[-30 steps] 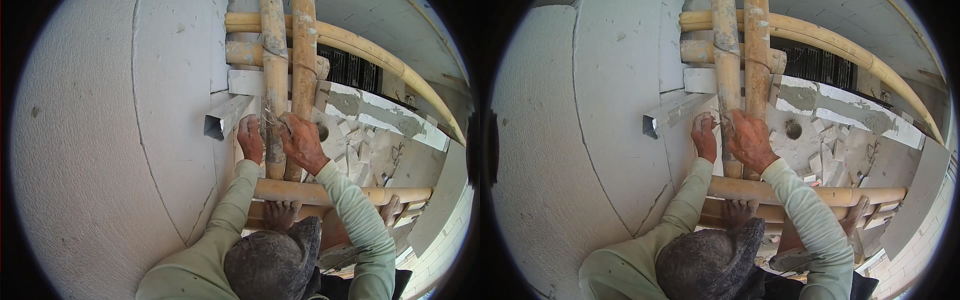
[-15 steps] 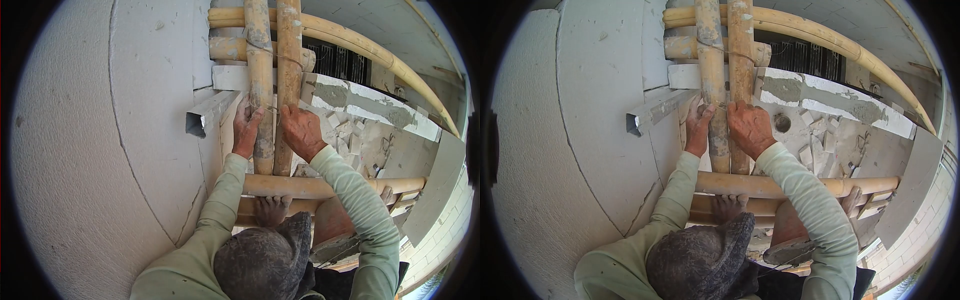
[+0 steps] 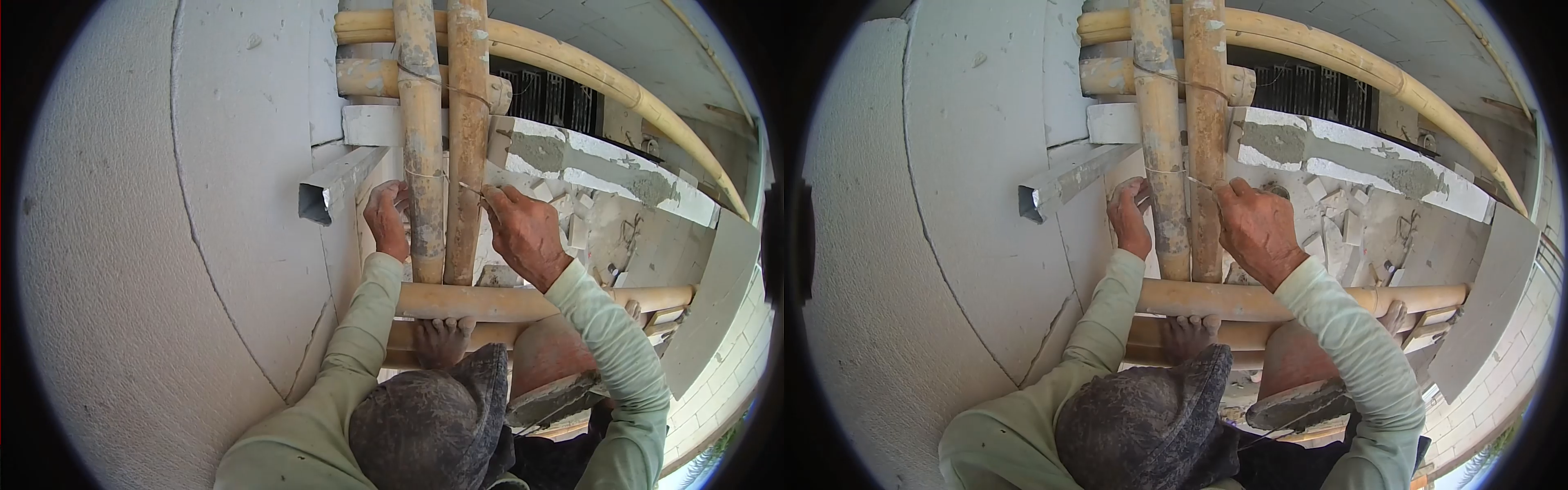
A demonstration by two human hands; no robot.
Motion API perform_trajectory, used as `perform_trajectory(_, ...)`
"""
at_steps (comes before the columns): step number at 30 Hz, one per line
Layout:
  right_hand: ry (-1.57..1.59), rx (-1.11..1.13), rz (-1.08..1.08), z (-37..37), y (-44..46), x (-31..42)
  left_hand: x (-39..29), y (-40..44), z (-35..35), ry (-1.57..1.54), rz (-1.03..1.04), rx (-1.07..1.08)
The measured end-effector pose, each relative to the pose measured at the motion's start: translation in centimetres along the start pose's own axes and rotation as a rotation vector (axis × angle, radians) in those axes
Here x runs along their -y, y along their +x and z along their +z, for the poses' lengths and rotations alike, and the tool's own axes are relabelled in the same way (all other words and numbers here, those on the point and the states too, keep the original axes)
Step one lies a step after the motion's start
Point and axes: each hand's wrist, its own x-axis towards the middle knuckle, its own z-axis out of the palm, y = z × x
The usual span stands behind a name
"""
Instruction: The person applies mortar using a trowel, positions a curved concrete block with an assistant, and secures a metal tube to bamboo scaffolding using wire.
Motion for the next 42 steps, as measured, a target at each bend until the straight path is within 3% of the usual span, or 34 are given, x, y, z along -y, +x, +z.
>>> perform_trajectory(1, 0.011, -0.010, -0.030, -0.5, -0.5, -0.2, 0.2, 0.2, -0.2, 0.000, 0.002, 0.007)
perform_trajectory(3, 0.017, -0.026, -0.055, -1.4, -1.3, -0.6, 0.5, 0.6, -0.3, 0.038, 0.145, -0.245)
perform_trajectory(4, 0.004, -0.017, -0.055, -1.9, -1.7, -0.7, 0.6, 0.8, -0.3, 0.039, 0.148, -0.238)
perform_trajectory(6, -0.011, -0.013, -0.047, -2.8, -2.2, -0.7, -0.3, 0.7, 0.5, 0.082, 0.454, -0.353)
perform_trajectory(9, -0.014, 0.013, -0.054, -4.2, -2.7, -0.7, -1.0, 0.6, 1.2, 0.214, 0.608, -0.368)
perform_trajectory(14, -0.017, 0.068, -0.063, -5.6, -4.2, -1.1, -4.1, 0.1, 1.9, 0.181, 0.658, -0.272)
perform_trajectory(16, 0.004, 0.068, -0.051, -5.7, -4.7, -1.6, -4.8, -0.4, 2.1, 0.152, 0.580, -0.214)
perform_trajectory(31, 0.006, 0.026, -0.004, -6.4, -6.9, -3.8, -3.2, 0.8, 0.6, 0.344, 0.683, -0.242)
perform_trajectory(35, -0.006, 0.021, 0.028, -6.9, -7.3, -4.0, -3.1, 1.0, 0.6, 0.273, 0.653, -0.193)
perform_trajectory(42, 0.021, -0.011, 0.099, -8.4, -8.5, -4.0, -0.6, 1.4, 0.3, 0.305, 0.623, -0.302)
